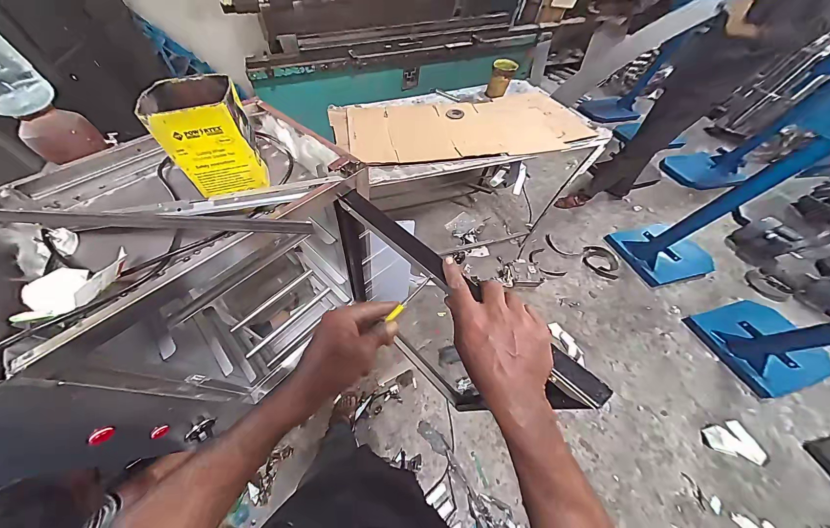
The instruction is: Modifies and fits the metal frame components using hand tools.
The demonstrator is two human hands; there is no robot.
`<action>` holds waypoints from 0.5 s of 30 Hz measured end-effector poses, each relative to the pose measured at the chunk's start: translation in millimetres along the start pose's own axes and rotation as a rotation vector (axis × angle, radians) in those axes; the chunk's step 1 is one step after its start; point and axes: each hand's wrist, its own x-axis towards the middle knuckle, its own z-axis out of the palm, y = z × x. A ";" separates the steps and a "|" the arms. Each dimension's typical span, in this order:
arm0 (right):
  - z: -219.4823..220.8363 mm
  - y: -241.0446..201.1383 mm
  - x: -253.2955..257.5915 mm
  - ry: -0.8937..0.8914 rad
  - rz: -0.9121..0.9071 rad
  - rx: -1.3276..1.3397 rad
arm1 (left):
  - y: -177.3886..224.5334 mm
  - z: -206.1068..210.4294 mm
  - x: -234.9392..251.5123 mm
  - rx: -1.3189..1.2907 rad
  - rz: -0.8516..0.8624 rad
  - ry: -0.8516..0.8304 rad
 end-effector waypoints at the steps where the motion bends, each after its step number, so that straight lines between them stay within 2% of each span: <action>1: 0.1 0.5 0.6 0.001 0.001 0.000 | 2.2 -5.2 5.8 -0.407 -0.184 -0.116; 3: 0.8 0.7 0.1 0.006 0.001 -0.004 | -9.3 -9.9 14.6 -1.020 -0.456 -0.279; 4: 0.5 0.8 0.7 0.005 0.001 -0.007 | -14.3 -9.3 17.0 -1.114 -0.498 -0.307; 6: 0.1 0.5 1.2 0.004 0.003 -0.002 | -16.5 -6.7 17.5 -0.982 -0.429 -0.291; 8: 0.1 -0.6 -0.8 0.006 0.001 0.009 | -15.4 -3.5 12.8 -0.760 -0.310 -0.217; 11: -0.4 -1.6 -0.8 0.004 0.010 0.005 | -12.9 -0.8 9.8 -0.522 -0.218 -0.051; 13: 0.4 -2.0 -1.0 0.002 0.014 0.002 | -13.7 -1.2 8.3 -0.517 -0.203 0.041; 15: 1.3 -1.6 -1.2 0.006 0.010 -0.007 | -15.3 -3.0 7.5 -0.578 -0.215 0.031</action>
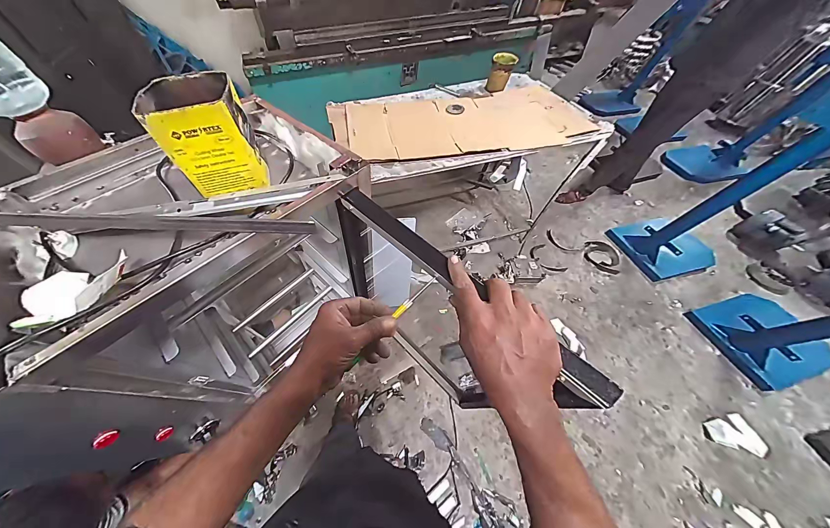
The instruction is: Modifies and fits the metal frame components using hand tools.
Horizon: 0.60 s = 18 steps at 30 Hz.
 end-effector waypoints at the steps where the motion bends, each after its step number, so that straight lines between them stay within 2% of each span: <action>1: 0.0 -0.1 0.0 -0.001 0.001 -0.004 | 0.3 -1.8 0.0 -0.055 -0.041 -0.044; 3: -0.1 -0.5 0.0 0.000 0.002 -0.008 | -0.3 -5.6 1.6 -0.204 -0.152 -0.158; 5: 0.1 -0.9 -0.1 0.001 0.003 -0.014 | -0.7 -3.3 1.7 -0.295 -0.218 -0.178; 8: -1.2 -1.7 -0.6 0.006 0.002 -0.003 | -5.0 0.8 1.2 -0.179 -0.130 -0.165; 10: -1.4 -1.9 -1.3 0.009 0.004 0.004 | -7.4 3.0 0.1 -0.102 -0.070 -0.090; 13: -1.3 -2.2 -0.5 0.007 0.004 -0.002 | -6.9 1.2 -0.8 -0.188 -0.085 0.000; 18: -0.2 -2.7 0.3 0.010 -0.001 0.001 | -9.2 -3.9 2.1 -0.371 -0.201 -0.185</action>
